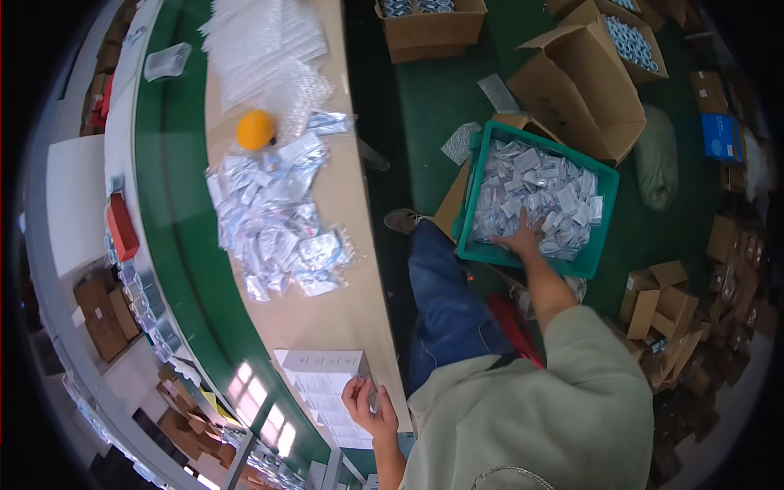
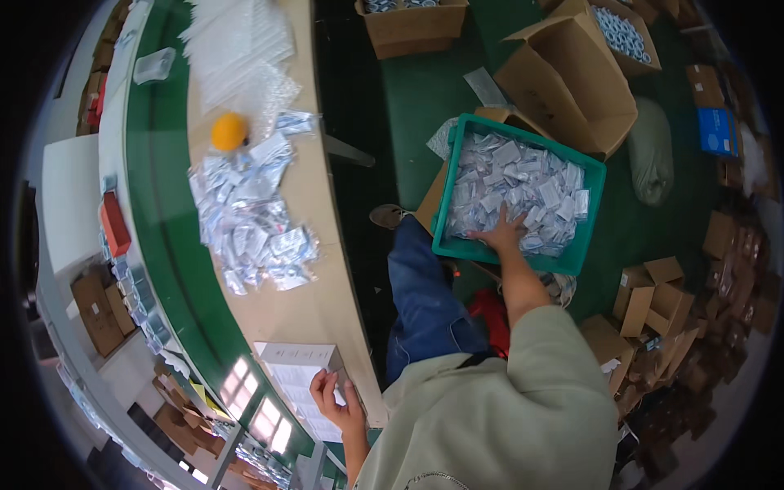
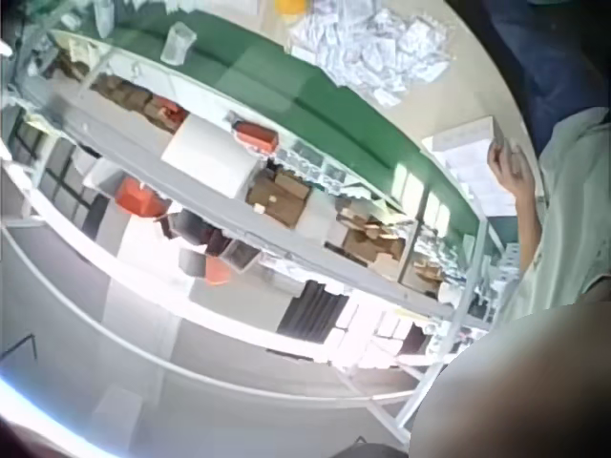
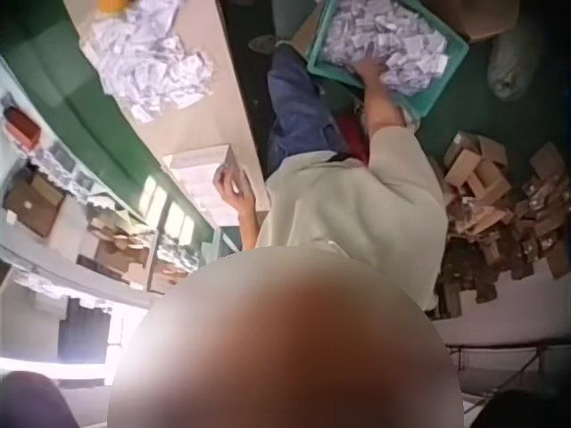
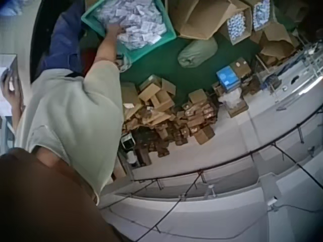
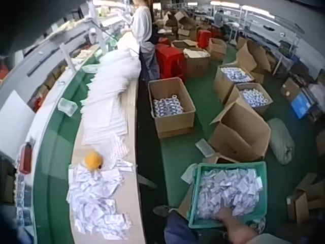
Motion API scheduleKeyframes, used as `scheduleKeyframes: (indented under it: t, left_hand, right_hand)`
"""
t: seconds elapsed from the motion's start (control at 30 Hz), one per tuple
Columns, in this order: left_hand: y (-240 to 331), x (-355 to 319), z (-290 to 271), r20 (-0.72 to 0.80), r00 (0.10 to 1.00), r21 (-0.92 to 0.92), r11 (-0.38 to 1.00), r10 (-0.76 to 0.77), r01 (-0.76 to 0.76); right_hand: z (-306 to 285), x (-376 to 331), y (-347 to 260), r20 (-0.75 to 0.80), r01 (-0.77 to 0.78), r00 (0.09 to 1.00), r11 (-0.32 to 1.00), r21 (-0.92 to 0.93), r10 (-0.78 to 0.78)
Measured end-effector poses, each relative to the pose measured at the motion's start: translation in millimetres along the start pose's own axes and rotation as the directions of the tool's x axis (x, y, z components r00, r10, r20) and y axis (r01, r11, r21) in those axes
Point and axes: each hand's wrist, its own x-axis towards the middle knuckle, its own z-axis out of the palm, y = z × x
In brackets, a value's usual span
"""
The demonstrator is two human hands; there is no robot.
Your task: The person packs small packaged items into product boxes, retrieves additional packets from a crate onto the table, and organizes the boxes along the workstation.
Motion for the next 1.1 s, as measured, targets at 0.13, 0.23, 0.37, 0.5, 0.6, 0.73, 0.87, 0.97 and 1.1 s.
scheduleKeyframes:
  t: [0.13, 0.23, 0.37, 0.5, 0.6, 0.73, 0.87, 0.97, 1.1]
  left_hand:
    - [-3, -6, 8, 0.086, 0.996, 0.045, 0.998, 0.028, -0.032]
    - [-7, -20, 11, 0.093, 0.996, 0.022, 1.0, 0.012, -0.014]
    - [-1, -32, 8, 0.081, 0.996, 0.004, 0.999, 0.045, -0.046]
    - [6, -38, -5, 0.0, 0.998, 0.003, 0.998, 0.064, -0.064]
    - [9, -43, -14, -0.062, 0.993, -0.022, 0.995, 0.096, -0.097]
    - [12, -46, -21, -0.13, 0.981, -0.061, 0.986, 0.146, -0.155]
    - [10, -59, -25, -0.176, 0.967, -0.087, 0.976, 0.184, -0.202]
    - [8, -60, -24, -0.207, 0.957, -0.1, 0.968, 0.205, -0.229]
    - [2, -66, -25, -0.213, 0.954, -0.117, 0.964, 0.209, -0.237]
  right_hand:
    - [-2, -3, -29, -0.05, -0.175, 0.983, 0.985, 0.004, 0.175]
    - [25, 22, 4, -0.191, -0.105, 0.975, 0.993, 0.047, 0.112]
    - [29, 50, 56, -0.394, 0.147, 0.915, 0.981, 0.123, -0.088]
    - [-12, 38, 83, -0.441, 0.315, 0.881, 0.909, 0.273, -0.173]
    - [-50, 21, 98, -0.501, 0.411, 0.845, 0.826, 0.386, -0.186]
    - [-95, 7, 114, -0.426, 0.383, 0.897, 0.693, 0.611, -0.121]
    - [-131, -7, 114, -0.352, 0.333, 0.936, 0.361, 0.871, -0.015]
    - [-152, -10, 115, -0.362, 0.358, 0.932, 0.216, 0.908, -0.02]
    - [-154, -19, 114, -0.275, 0.276, 0.961, -0.1, 0.956, 0.03]
